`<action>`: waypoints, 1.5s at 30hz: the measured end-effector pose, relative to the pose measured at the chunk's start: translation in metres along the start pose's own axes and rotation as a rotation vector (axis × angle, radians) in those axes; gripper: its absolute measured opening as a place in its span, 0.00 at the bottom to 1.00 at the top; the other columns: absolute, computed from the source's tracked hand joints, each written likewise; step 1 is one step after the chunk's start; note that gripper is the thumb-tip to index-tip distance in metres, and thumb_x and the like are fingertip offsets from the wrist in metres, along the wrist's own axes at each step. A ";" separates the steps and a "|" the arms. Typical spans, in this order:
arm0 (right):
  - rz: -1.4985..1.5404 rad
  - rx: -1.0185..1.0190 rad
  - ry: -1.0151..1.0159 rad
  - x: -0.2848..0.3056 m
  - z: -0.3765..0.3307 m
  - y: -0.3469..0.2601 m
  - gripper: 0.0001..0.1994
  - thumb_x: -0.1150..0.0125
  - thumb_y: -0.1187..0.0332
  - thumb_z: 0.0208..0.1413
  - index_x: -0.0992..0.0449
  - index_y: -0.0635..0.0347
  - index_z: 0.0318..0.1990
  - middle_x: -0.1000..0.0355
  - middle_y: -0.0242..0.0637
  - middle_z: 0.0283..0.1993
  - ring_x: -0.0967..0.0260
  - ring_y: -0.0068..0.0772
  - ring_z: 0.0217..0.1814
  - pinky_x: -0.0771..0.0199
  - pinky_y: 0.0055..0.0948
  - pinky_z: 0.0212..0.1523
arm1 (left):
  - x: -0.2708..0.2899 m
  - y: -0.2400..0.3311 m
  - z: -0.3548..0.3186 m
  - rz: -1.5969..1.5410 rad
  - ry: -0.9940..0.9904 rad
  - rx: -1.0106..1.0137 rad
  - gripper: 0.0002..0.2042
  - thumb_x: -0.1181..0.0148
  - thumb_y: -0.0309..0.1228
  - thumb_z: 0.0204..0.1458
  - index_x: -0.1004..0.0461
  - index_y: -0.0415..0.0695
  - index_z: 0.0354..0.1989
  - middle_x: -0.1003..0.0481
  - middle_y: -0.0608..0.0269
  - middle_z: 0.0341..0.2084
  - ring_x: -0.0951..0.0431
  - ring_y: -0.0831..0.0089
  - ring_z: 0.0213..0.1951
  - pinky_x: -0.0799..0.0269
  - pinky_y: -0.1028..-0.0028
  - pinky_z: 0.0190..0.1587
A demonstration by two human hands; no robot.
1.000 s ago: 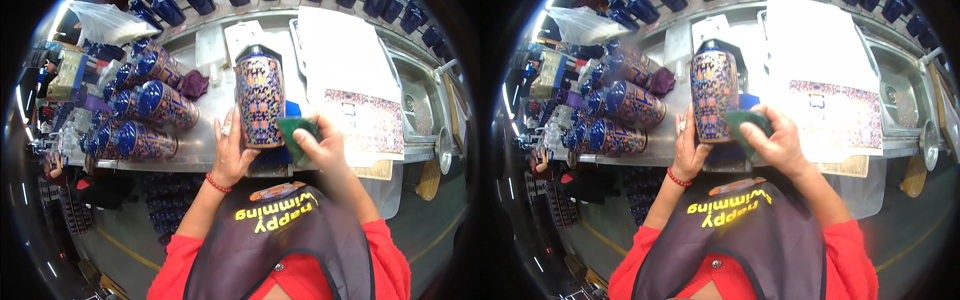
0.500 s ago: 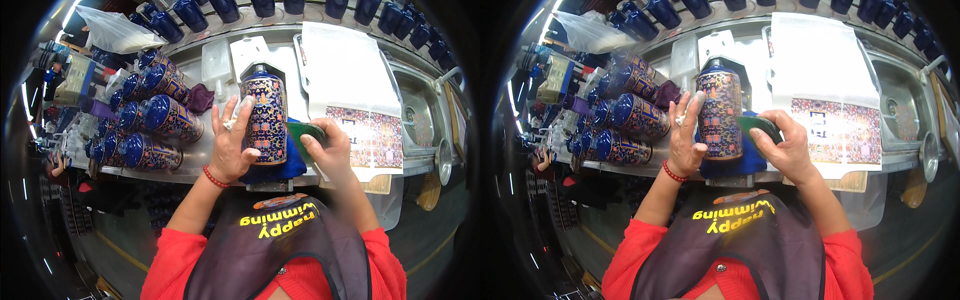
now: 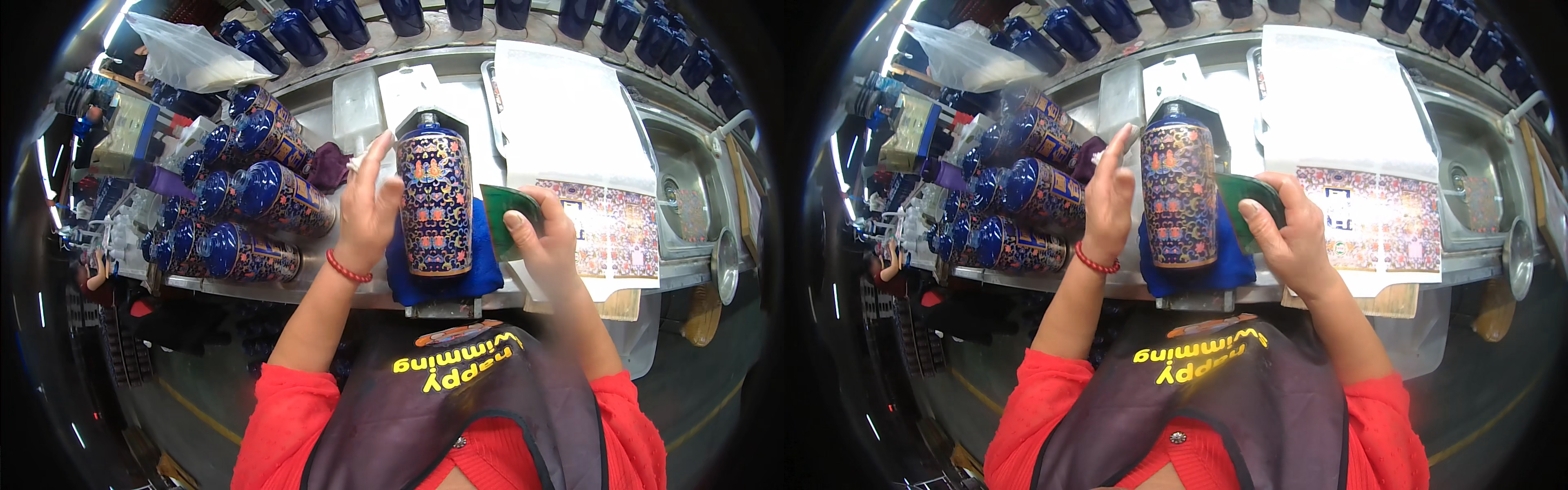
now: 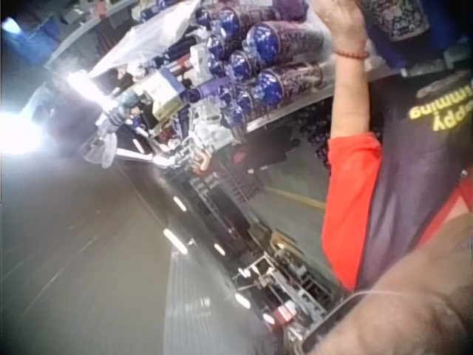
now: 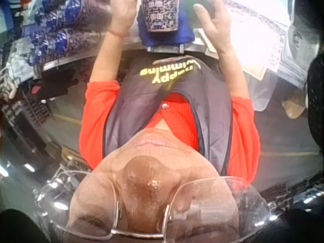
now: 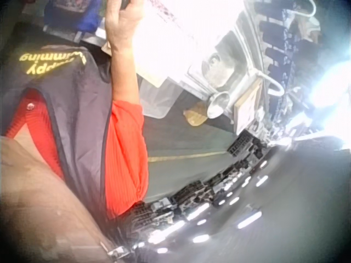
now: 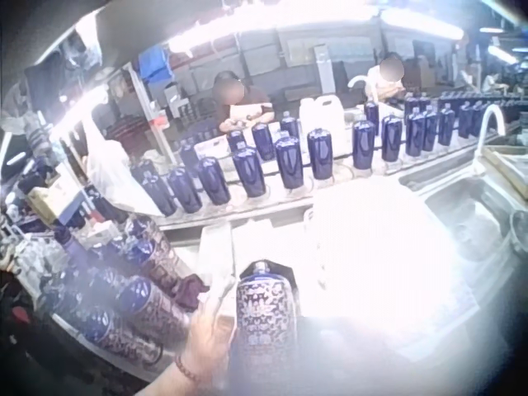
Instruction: The person scrubs the surface of a blue patterned ceramic bottle with a green sponge, rotating it to reach different areas. The person then places the bottle on the table and picks up another similar bottle to continue the cleaning process.
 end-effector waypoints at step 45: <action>-0.165 0.748 -0.223 -0.040 -0.024 -0.065 0.12 0.33 0.76 0.47 0.22 0.59 0.42 0.27 0.40 0.41 0.29 0.43 0.41 0.26 0.39 0.46 | 0.066 0.034 -0.006 -0.374 0.193 0.284 0.09 0.34 0.33 0.64 0.21 0.40 0.36 0.23 0.74 0.30 0.30 0.90 0.30 0.34 0.86 0.34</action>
Point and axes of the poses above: each hand's wrist, its own z-axis towards the middle knuckle, its own x-axis out of the back of the hand, y = z × x, the point moved 4 cm from there along z, towards the middle knuckle
